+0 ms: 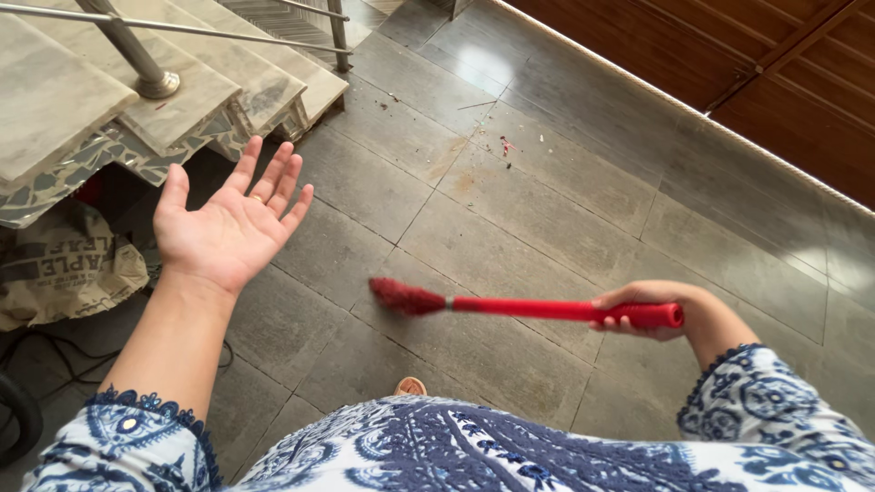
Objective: The person sweeps debris across a tiled floor toward the bottom of a staircase using a handheld brush and a dustpan.
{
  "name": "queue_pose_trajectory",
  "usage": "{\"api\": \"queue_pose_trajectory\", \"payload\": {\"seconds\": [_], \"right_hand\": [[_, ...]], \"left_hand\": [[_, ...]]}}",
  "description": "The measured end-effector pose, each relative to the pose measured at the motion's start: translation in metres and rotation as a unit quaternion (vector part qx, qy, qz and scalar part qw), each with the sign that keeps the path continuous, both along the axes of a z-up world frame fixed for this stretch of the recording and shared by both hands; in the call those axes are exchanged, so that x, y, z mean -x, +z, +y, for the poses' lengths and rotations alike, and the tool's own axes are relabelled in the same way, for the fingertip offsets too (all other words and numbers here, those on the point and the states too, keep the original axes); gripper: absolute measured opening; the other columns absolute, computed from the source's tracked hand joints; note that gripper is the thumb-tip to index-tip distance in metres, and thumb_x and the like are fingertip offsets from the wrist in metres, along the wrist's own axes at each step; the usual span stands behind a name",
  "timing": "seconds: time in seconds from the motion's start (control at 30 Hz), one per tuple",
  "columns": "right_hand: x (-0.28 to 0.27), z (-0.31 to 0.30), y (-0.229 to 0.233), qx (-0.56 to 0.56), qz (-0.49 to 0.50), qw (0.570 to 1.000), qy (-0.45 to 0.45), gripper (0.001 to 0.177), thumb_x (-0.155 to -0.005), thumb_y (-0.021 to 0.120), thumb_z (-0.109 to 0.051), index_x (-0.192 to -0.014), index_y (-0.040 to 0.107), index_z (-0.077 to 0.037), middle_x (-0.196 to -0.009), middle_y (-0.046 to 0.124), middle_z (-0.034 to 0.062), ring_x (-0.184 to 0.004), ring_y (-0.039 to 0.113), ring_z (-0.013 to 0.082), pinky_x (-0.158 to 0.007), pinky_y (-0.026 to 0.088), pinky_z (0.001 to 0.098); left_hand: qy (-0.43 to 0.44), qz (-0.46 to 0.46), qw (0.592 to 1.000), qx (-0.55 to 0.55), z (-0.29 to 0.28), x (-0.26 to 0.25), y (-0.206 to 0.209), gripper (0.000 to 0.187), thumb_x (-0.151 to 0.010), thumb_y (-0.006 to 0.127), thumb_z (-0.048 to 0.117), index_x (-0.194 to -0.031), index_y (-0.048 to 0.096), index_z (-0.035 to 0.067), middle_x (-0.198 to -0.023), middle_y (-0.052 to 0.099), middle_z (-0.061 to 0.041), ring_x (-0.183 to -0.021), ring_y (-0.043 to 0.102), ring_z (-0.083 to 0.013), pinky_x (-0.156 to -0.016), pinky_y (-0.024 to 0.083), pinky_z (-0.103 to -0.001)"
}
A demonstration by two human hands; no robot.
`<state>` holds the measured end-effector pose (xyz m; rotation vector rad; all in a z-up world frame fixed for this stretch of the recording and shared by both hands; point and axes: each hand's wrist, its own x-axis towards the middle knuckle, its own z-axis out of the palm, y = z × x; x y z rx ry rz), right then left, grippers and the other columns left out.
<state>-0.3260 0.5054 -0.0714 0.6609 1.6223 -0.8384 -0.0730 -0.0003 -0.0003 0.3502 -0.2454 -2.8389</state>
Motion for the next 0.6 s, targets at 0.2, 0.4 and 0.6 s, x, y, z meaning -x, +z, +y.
{"api": "queue_pose_trajectory", "payload": {"seconds": [0.2, 0.4, 0.6], "right_hand": [[0.002, 0.015, -0.015, 0.004, 0.007, 0.993, -0.115, 0.051, -0.091, 0.069, -0.015, -0.134, 0.059, 0.009, -0.098, 0.074, 0.0179, -0.069, 0.07, 0.0126, -0.055, 0.057, 0.0169], [0.035, 0.007, -0.036, 0.021, 0.04, 0.984, -0.172, 0.045, -0.092, 0.067, -0.016, -0.131, 0.06, 0.007, -0.099, 0.073, 0.019, -0.072, 0.071, 0.0141, -0.059, 0.06, 0.0181], [0.078, -0.015, -0.084, 0.014, 0.08, 0.99, -0.116, 0.042, -0.093, 0.069, -0.017, -0.128, 0.063, 0.004, -0.1, 0.075, 0.018, -0.073, 0.072, 0.0151, -0.06, 0.06, 0.0201]], "left_hand": [[0.026, -0.002, 1.0, 0.008, -0.005, -0.012, 0.002, 0.08, -0.101, 0.025, 0.067, -0.144, 0.049, 0.004, -0.152, 0.052, -0.023, -0.143, 0.049, -0.034, -0.121, 0.036, -0.057], [0.046, 0.019, 0.999, 0.005, -0.017, -0.024, 0.012, 0.081, -0.101, 0.029, 0.068, -0.143, 0.051, 0.003, -0.151, 0.054, -0.022, -0.142, 0.051, -0.0347, -0.12, 0.036, -0.058], [0.066, 0.066, 0.996, 0.012, -0.016, -0.033, 0.036, 0.082, -0.103, 0.026, 0.069, -0.145, 0.051, 0.002, -0.149, 0.055, -0.023, -0.141, 0.051, -0.0347, -0.12, 0.036, -0.057]]}}
